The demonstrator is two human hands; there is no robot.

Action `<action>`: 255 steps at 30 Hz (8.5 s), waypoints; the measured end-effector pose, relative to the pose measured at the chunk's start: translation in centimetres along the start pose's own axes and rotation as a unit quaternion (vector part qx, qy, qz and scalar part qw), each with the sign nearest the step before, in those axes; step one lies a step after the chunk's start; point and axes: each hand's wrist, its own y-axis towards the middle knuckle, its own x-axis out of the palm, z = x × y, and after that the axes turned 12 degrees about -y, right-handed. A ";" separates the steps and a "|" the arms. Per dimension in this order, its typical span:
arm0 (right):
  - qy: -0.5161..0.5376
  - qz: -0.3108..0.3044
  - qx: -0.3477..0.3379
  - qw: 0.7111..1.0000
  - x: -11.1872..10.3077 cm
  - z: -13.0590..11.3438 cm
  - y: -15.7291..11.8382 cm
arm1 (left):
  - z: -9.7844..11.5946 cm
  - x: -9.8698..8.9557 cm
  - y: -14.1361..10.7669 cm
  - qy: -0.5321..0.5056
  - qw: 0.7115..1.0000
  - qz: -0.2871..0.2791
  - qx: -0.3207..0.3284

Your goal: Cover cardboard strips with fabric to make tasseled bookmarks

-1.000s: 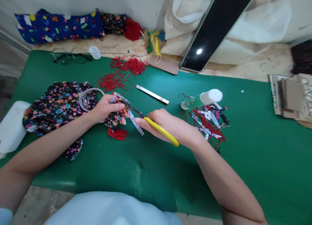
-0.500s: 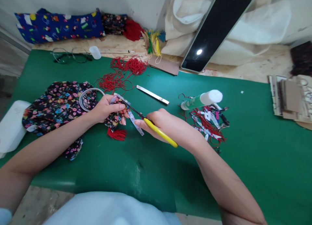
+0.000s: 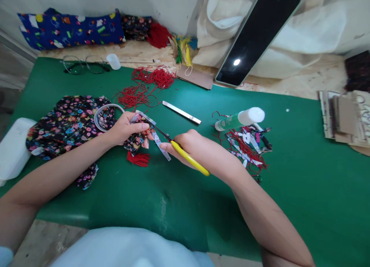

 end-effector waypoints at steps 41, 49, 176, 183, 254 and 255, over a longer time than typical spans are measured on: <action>-0.002 -0.007 -0.004 1.000 -0.7 0.0 0.0 | -0.1 -0.4 0.1 -0.040 0.999 -0.018 0.005; 0.062 0.007 -0.005 0.998 -0.9 0.8 -0.3 | -0.2 -0.4 0.0 -0.065 0.997 -0.032 -0.003; 0.038 0.036 -0.062 0.997 0.3 0.7 0.7 | -0.4 -1.0 -0.3 -0.031 0.996 -0.087 -0.012; 0.086 0.020 -0.018 0.996 -0.1 0.5 0.4 | -0.4 -0.8 -0.4 -0.031 0.996 -0.080 -0.015; 0.548 0.242 0.010 0.801 7.4 -6.0 -1.0 | -0.6 4.2 -6.2 0.189 0.971 -0.103 -0.102; 0.558 0.239 0.009 0.795 7.6 -6.2 -1.0 | -0.4 4.2 -6.5 0.202 0.969 -0.102 -0.102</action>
